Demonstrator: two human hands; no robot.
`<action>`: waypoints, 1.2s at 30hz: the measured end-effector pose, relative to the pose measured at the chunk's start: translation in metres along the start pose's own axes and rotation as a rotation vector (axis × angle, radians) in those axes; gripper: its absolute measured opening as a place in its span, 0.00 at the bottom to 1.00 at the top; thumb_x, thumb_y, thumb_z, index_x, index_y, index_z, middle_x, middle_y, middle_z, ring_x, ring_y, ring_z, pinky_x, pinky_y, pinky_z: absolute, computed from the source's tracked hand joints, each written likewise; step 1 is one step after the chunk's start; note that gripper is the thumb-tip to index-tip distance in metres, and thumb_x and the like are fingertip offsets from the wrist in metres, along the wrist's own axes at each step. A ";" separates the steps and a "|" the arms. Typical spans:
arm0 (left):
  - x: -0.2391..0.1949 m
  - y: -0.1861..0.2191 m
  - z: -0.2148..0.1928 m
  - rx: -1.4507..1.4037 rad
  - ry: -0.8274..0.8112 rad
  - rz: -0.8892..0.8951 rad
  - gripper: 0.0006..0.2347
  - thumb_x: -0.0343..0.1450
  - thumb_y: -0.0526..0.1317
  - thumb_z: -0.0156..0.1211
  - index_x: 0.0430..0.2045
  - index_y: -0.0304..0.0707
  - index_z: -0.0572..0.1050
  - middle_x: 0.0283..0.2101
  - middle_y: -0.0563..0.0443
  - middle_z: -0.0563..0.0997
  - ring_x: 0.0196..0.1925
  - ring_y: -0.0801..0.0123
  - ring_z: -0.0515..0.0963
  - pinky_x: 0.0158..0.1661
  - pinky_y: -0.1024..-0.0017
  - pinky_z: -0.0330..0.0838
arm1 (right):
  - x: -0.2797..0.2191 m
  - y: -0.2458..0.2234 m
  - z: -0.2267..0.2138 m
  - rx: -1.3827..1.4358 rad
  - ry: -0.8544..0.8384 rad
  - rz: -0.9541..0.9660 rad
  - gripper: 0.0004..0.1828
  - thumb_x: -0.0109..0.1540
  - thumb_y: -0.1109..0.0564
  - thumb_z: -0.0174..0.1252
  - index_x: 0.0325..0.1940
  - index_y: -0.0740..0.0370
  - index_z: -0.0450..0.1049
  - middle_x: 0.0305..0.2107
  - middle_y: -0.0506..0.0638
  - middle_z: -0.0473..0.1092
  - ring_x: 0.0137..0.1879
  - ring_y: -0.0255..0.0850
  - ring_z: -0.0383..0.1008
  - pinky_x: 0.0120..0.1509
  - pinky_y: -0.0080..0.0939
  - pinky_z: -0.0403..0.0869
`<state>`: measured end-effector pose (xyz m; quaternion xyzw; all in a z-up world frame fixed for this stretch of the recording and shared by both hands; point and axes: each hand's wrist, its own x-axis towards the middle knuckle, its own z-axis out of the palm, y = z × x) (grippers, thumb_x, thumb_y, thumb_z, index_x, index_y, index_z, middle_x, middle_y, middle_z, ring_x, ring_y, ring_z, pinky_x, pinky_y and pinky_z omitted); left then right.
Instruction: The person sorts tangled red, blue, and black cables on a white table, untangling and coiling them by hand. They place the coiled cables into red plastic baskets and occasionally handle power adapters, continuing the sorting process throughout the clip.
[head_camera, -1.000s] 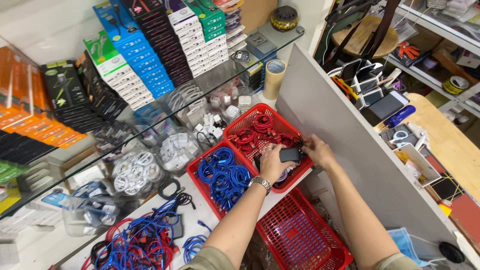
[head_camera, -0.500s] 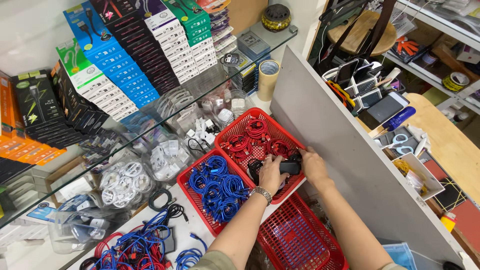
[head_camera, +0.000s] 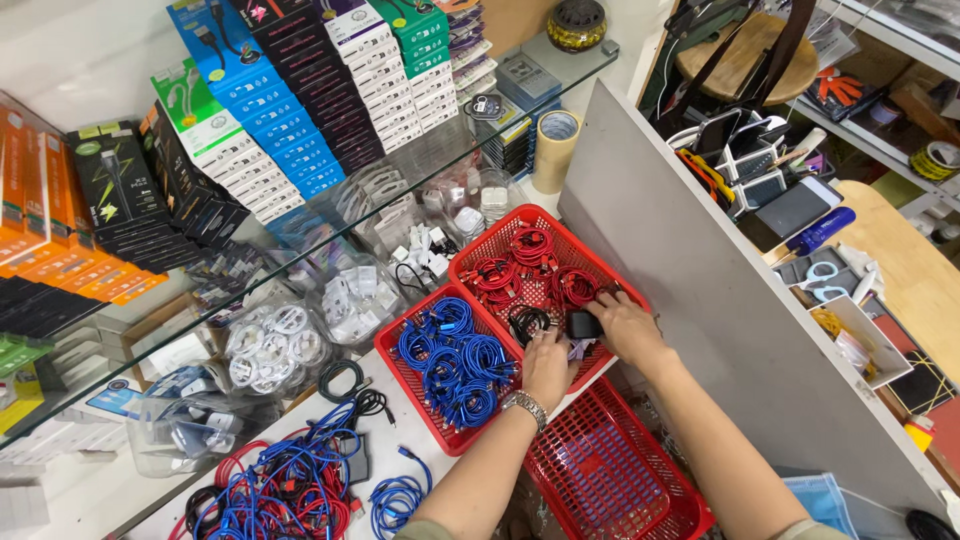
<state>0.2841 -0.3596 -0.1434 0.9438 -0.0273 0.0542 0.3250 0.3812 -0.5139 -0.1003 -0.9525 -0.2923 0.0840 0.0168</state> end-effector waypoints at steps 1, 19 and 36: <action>0.000 -0.001 0.003 -0.007 0.015 0.007 0.17 0.61 0.38 0.71 0.42 0.30 0.79 0.54 0.35 0.76 0.58 0.45 0.72 0.57 0.55 0.66 | -0.001 0.003 0.000 0.000 -0.011 -0.004 0.38 0.52 0.59 0.69 0.66 0.53 0.67 0.60 0.50 0.67 0.67 0.52 0.65 0.69 0.49 0.68; -0.025 -0.119 -0.125 -0.468 0.510 -0.345 0.08 0.72 0.39 0.59 0.40 0.35 0.80 0.39 0.41 0.84 0.40 0.55 0.86 0.44 0.63 0.79 | 0.053 -0.200 -0.046 0.892 0.224 -0.225 0.12 0.62 0.59 0.59 0.50 0.64 0.76 0.35 0.58 0.79 0.41 0.48 0.82 0.47 0.45 0.77; -0.257 -0.251 -0.209 0.312 -0.119 -0.553 0.10 0.71 0.47 0.58 0.41 0.60 0.84 0.71 0.45 0.63 0.74 0.44 0.52 0.68 0.34 0.43 | 0.068 -0.397 0.200 0.208 -0.336 -0.235 0.32 0.52 0.41 0.70 0.52 0.65 0.77 0.44 0.62 0.77 0.53 0.53 0.78 0.59 0.48 0.76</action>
